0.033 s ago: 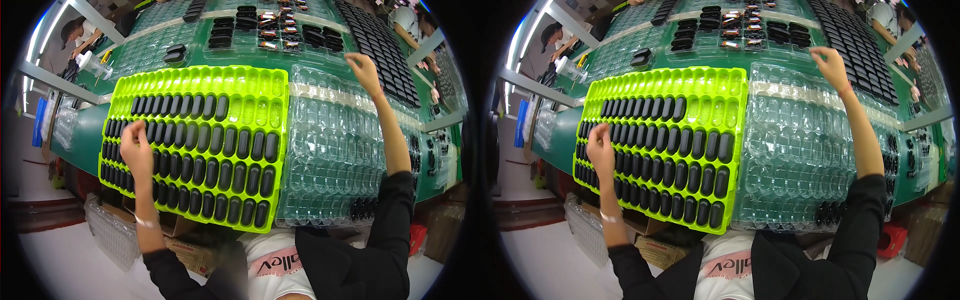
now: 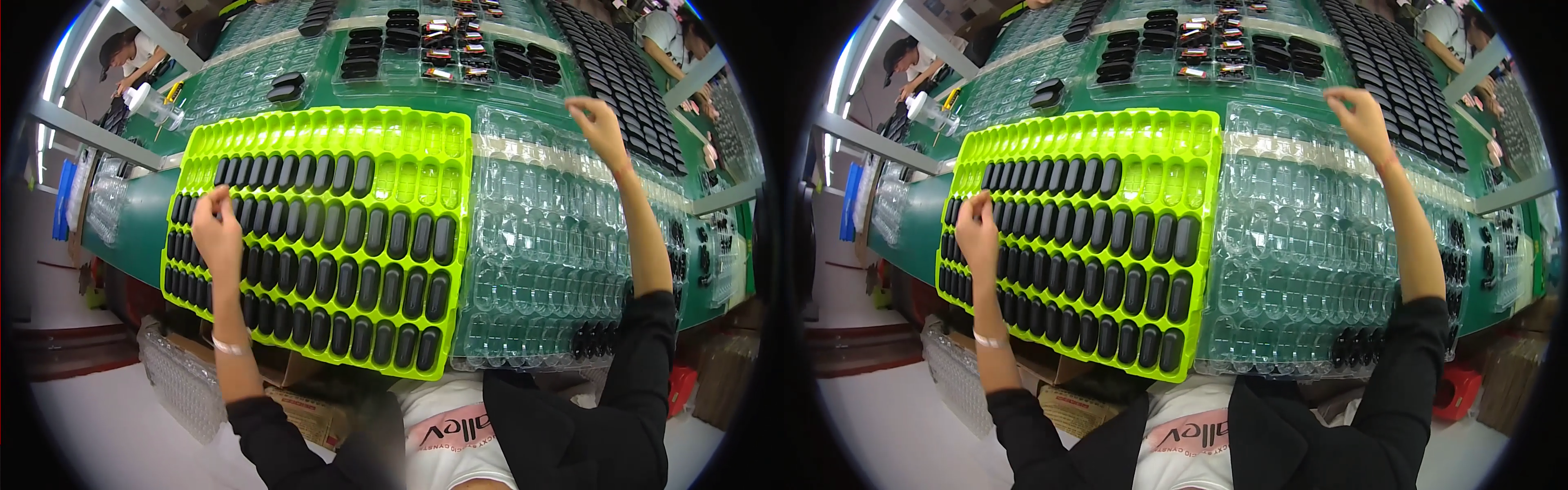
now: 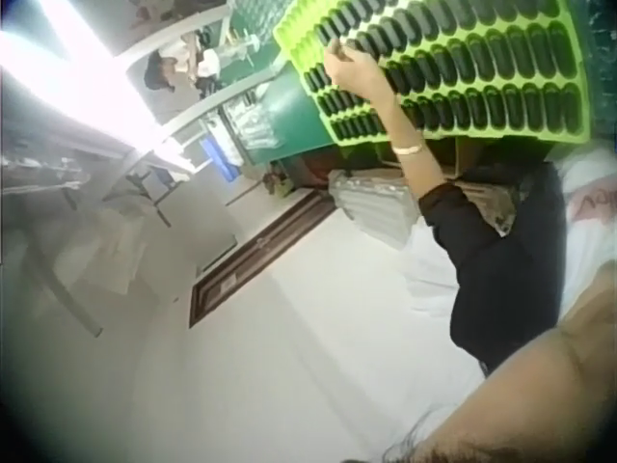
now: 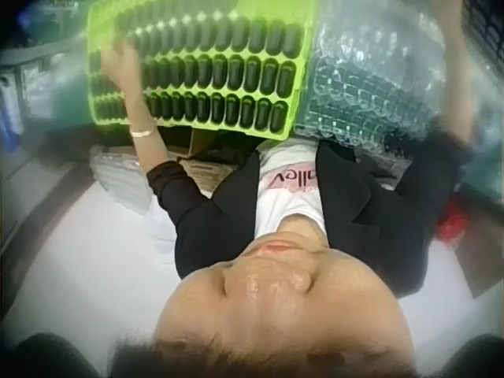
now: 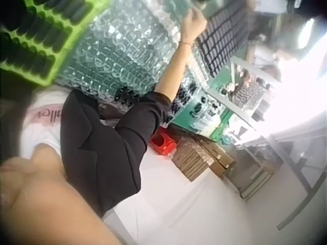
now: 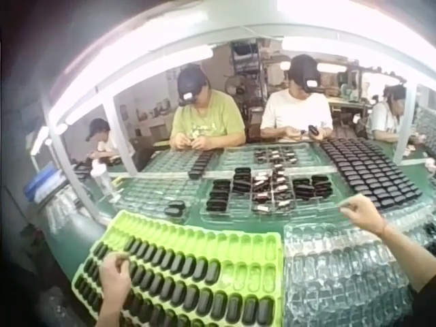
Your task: The person assembles electronic components into small black plastic cases by hand, working on a production line.
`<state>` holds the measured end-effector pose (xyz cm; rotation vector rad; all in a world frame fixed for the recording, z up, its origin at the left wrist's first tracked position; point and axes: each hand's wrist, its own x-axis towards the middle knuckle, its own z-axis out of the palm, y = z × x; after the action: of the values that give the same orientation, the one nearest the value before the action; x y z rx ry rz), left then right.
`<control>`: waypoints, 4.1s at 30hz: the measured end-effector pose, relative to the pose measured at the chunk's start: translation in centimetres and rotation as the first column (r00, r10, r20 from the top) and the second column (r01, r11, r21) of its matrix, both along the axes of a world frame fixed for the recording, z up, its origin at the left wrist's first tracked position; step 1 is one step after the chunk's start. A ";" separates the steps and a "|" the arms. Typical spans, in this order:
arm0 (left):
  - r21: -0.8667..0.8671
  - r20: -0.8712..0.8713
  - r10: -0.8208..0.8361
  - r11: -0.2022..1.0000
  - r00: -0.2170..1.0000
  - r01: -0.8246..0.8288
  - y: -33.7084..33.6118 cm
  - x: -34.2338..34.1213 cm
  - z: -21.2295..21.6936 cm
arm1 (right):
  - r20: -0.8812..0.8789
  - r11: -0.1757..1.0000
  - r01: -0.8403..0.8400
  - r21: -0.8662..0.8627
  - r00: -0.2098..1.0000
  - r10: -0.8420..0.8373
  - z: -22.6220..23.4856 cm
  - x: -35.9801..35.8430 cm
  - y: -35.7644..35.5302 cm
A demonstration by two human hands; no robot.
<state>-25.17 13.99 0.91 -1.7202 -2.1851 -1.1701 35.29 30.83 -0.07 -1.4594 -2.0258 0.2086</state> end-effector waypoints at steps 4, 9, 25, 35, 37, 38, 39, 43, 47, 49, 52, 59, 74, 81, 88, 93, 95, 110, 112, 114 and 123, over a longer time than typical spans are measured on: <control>-0.252 -0.517 0.130 0.921 0.846 -0.295 6.8 -7.6 -2.0 | 0.049 0.996 -0.065 -0.063 0.996 0.068 1.9 0.5 -11.5; -0.335 -0.489 0.034 0.916 0.872 -0.223 9.3 -13.5 -3.4 | -0.009 0.942 0.314 -0.114 0.948 -0.317 2.5 4.7 -20.3; 0.107 0.716 -0.511 0.754 0.475 0.649 -13.8 25.1 3.3 | 0.262 0.683 0.607 -0.406 0.793 -0.550 1.2 8.5 -29.7; 0.213 0.977 -0.141 0.642 -0.159 0.737 -14.2 29.4 2.1 | -0.812 0.765 -0.320 -0.559 0.400 -0.425 4.3 -5.9 -29.2; 0.269 0.963 -0.185 0.674 -0.195 0.688 -13.8 29.3 1.5 | -0.848 0.720 -0.453 -0.526 0.340 -0.407 4.2 -8.7 -29.1; 0.264 0.964 -0.195 0.695 -0.179 0.668 -13.8 29.3 1.4 | -0.882 0.753 -0.472 -0.458 0.351 -0.316 3.6 -9.6 -29.1; 0.261 0.965 -0.205 0.715 -0.163 0.649 -13.8 29.3 1.3 | -0.906 0.781 -0.491 -0.386 0.359 -0.222 2.9 -10.4 -29.2; 0.260 0.966 -0.210 0.753 -0.153 0.604 -13.9 28.8 0.9 | -0.768 0.845 -0.360 -0.395 0.634 -0.089 3.1 -12.3 -29.5; 0.312 0.949 -0.275 0.732 -0.156 0.606 -14.1 28.1 0.3 | -0.716 0.849 -0.402 -0.344 0.697 0.040 3.4 -12.7 -29.3; 0.338 0.938 -0.304 0.709 -0.164 0.619 -14.2 28.0 0.2 | -0.709 0.852 -0.394 -0.344 0.704 0.040 3.3 -12.8 -29.6; 0.331 0.939 -0.307 0.694 -0.152 0.640 -14.1 28.0 0.0 | -0.696 0.851 -0.373 -0.370 0.718 0.012 3.1 -12.7 -29.6; 0.336 0.940 -0.286 0.688 -0.185 0.643 -14.0 28.3 -0.5 | -0.685 0.860 -0.368 -0.353 0.728 0.030 2.4 -12.5 -29.7; 0.336 0.941 -0.270 0.692 -0.203 0.638 -14.2 28.3 -0.5 | -0.745 0.898 -0.360 -0.252 0.665 0.057 1.1 -12.7 -29.8; 0.354 0.933 -0.302 0.664 -0.196 0.659 -14.0 28.0 -0.9 | -0.763 0.870 -0.373 -0.321 0.646 -0.005 1.5 -12.6 -30.0; 0.364 0.926 -0.327 0.634 -0.190 0.682 -14.0 27.5 -1.0 | -0.722 0.868 -0.369 -0.332 0.692 0.018 2.0 -12.7 -29.8; 0.315 0.948 -0.249 0.636 -0.199 0.704 -13.8 27.4 -1.2 | -0.691 0.864 -0.365 -0.346 0.722 0.028 1.8 -12.6 -29.6; 0.341 0.940 -0.258 0.667 -0.224 0.663 -14.0 27.7 -1.0 | -0.700 0.860 -0.376 -0.344 0.714 0.032 2.1 -12.6 -29.4; 0.222 0.973 -0.133 0.748 -0.187 0.625 -14.3 28.2 -0.6 | -0.559 0.926 -0.311 -0.215 0.817 0.144 2.7 -12.1 -28.8; 0.233 0.970 -0.132 0.739 -0.203 0.633 -14.2 28.4 -0.7 | -0.513 0.945 -0.295 -0.142 0.838 0.185 2.6 -12.2 -28.8; 0.235 0.970 -0.134 0.737 -0.203 0.634 -14.1 28.5 -0.7 | -0.459 0.968 -0.249 -0.040 0.865 0.204 2.4 -12.5 -29.0; 0.268 0.962 -0.168 0.743 -0.217 0.613 -14.2 28.7 -0.7 | -0.316 0.976 -0.209 0.053 0.924 0.216 2.2 -12.8 -29.5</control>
<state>3.56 -0.18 0.19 -2.0132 -2.3133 -3.5141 22.47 1.33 2.17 -1.1081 -1.9061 0.4845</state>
